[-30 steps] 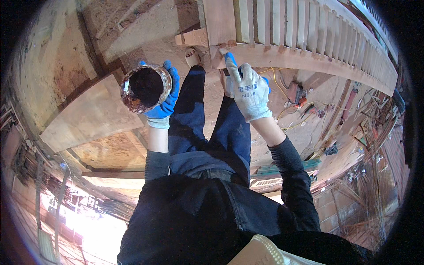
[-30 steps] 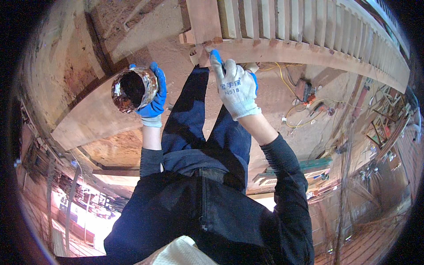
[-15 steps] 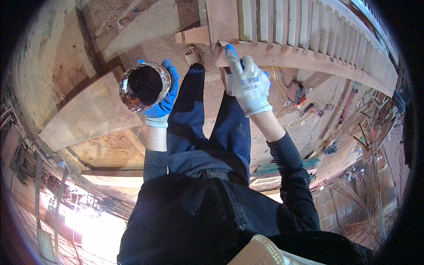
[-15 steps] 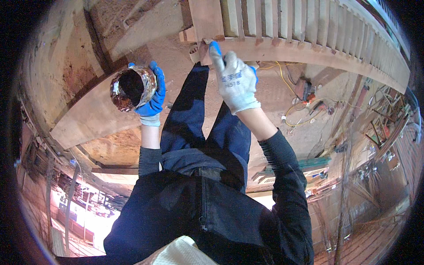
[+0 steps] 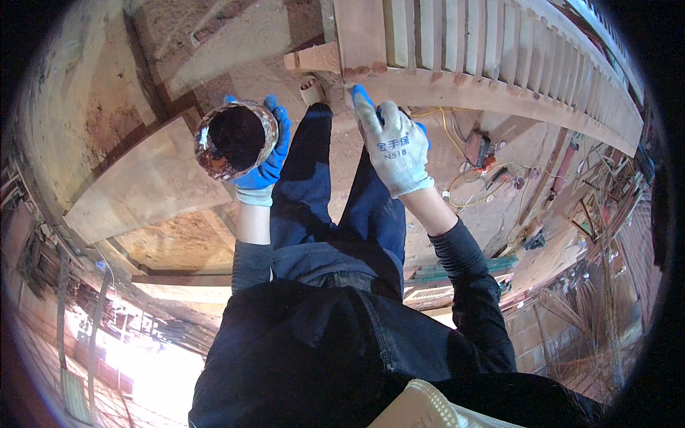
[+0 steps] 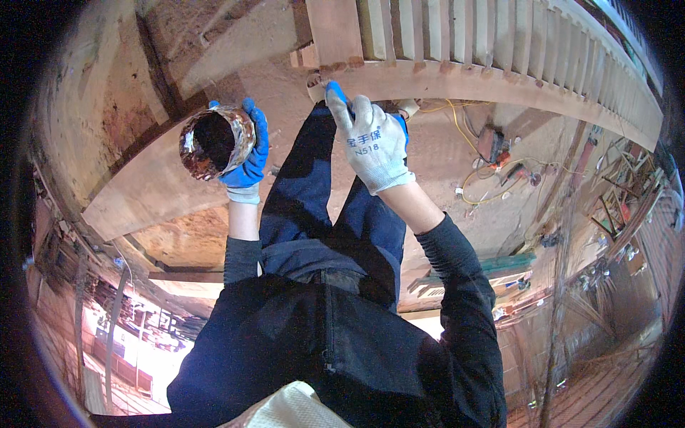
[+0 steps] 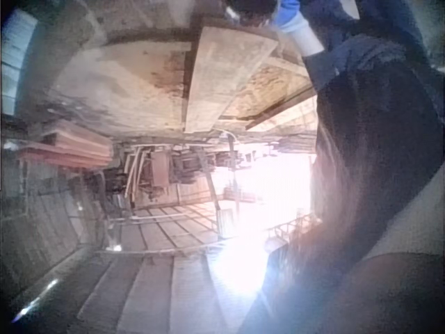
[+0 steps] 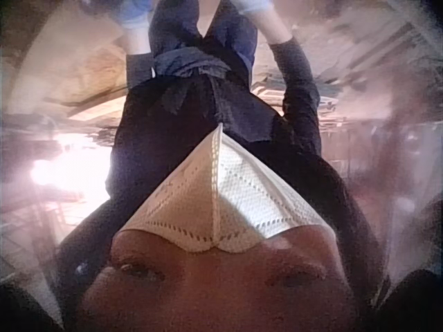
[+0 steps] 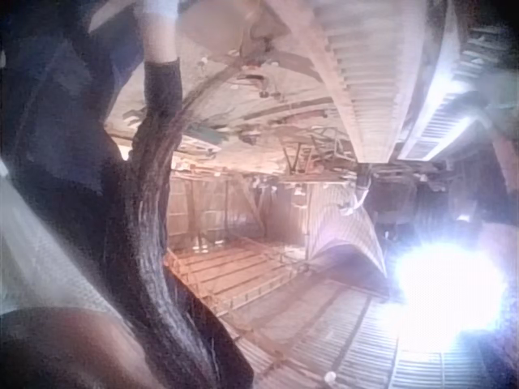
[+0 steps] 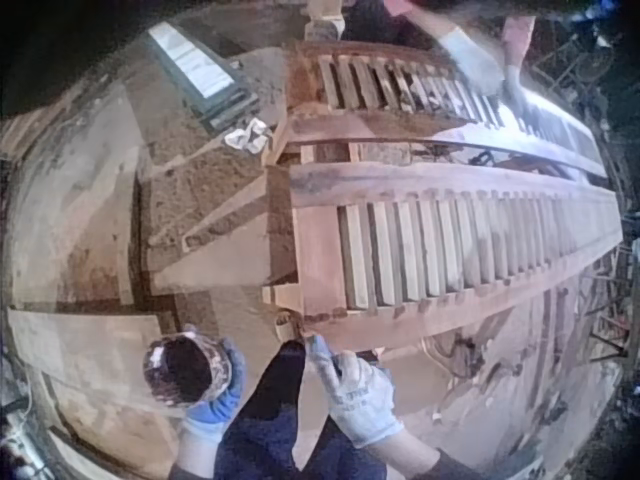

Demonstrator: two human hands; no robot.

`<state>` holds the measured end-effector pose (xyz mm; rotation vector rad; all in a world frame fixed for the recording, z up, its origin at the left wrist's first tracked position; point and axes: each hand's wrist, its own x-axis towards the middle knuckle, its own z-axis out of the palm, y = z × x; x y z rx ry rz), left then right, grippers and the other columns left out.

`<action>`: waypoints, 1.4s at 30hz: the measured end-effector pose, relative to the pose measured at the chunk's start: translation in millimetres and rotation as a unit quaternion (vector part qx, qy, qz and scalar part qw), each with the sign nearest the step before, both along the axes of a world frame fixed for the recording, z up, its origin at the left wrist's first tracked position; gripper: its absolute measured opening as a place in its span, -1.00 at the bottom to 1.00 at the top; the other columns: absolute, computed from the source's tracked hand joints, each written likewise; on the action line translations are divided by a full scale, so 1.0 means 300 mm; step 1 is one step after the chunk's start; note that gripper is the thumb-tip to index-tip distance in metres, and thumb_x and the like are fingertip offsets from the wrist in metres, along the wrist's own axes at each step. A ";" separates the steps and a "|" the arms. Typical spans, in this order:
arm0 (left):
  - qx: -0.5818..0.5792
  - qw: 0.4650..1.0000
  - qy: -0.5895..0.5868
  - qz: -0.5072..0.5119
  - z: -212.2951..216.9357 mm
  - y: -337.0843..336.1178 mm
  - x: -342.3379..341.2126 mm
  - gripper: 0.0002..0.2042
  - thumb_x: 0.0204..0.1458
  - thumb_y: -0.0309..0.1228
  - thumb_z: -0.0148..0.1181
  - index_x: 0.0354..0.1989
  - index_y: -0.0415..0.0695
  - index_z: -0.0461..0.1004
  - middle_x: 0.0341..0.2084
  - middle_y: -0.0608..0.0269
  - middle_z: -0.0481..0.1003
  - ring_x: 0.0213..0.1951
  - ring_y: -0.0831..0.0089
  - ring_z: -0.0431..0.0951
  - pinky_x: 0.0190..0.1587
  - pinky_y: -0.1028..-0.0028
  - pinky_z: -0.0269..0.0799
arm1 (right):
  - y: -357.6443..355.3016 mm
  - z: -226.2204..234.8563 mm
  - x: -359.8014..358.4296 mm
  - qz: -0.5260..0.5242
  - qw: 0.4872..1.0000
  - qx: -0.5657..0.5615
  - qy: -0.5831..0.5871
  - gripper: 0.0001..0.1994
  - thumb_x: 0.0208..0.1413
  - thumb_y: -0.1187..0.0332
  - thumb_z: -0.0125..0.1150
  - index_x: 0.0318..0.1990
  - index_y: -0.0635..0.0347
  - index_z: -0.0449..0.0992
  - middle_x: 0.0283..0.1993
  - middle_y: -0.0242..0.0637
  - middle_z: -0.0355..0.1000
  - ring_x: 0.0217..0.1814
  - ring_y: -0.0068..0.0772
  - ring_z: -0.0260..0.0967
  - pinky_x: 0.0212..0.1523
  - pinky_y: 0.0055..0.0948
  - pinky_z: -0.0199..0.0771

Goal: The person applies a dark wood finish to a wooden slatted structure using a small brush. They repeatedly dip the brush into a container held in the left hand and apply the finish to the slats and frame, working along the length of the structure.

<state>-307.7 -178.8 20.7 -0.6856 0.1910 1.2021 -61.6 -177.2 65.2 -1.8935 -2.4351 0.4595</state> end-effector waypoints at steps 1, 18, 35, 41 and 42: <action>-0.004 1.000 -0.014 -0.002 -0.003 0.001 -0.006 -0.64 0.16 -0.21 0.06 0.15 0.13 0.42 0.25 -0.02 0.24 0.30 0.10 0.17 0.36 0.02 0.03 | 0.007 0.008 -0.001 -0.011 1.000 0.000 0.018 -0.33 -0.03 0.46 0.12 0.34 0.05 0.17 -0.34 -0.30 0.26 -0.42 -0.41 0.38 -0.51 -0.43 0.47; -0.006 1.000 -0.022 -0.020 0.001 0.010 -0.004 -0.64 0.19 -0.17 0.02 0.17 0.19 0.40 0.26 -0.02 0.24 0.30 0.08 0.18 0.36 0.02 0.05 | 0.011 0.037 0.016 -0.037 0.999 -0.032 0.011 -0.44 0.02 0.39 0.11 0.27 0.00 0.27 -0.36 -0.29 0.29 -0.40 -0.33 0.41 -0.47 -0.32 0.43; 0.002 0.999 0.023 -0.022 0.006 0.025 0.002 -0.64 0.19 -0.18 0.00 0.17 0.23 0.40 0.27 -0.02 0.22 0.31 0.03 0.16 0.36 0.00 0.03 | -0.023 0.030 0.048 -0.042 0.999 -0.026 0.004 -0.43 -0.02 0.39 0.18 0.24 -0.06 0.29 -0.38 -0.28 0.31 -0.45 -0.31 0.45 -0.55 -0.32 0.43; 0.006 1.000 -0.004 -0.016 0.009 0.031 0.018 -0.64 0.18 -0.19 0.02 0.17 0.22 0.41 0.28 -0.03 0.21 0.31 0.02 0.16 0.36 0.01 0.03 | 0.013 0.021 0.052 -0.062 0.998 -0.024 -0.016 -0.43 0.00 0.40 0.18 0.24 -0.05 0.31 -0.37 -0.27 0.32 -0.40 -0.33 0.45 -0.50 -0.30 0.44; 0.014 1.000 -0.013 -0.017 0.011 0.036 0.025 -0.64 0.18 -0.19 0.02 0.16 0.21 0.41 0.28 -0.03 0.21 0.31 0.02 0.17 0.36 0.01 0.04 | -0.012 0.000 0.050 -0.055 0.998 -0.023 -0.017 -0.42 0.00 0.39 0.18 0.25 -0.05 0.29 -0.37 -0.26 0.32 -0.40 -0.32 0.45 -0.49 -0.29 0.44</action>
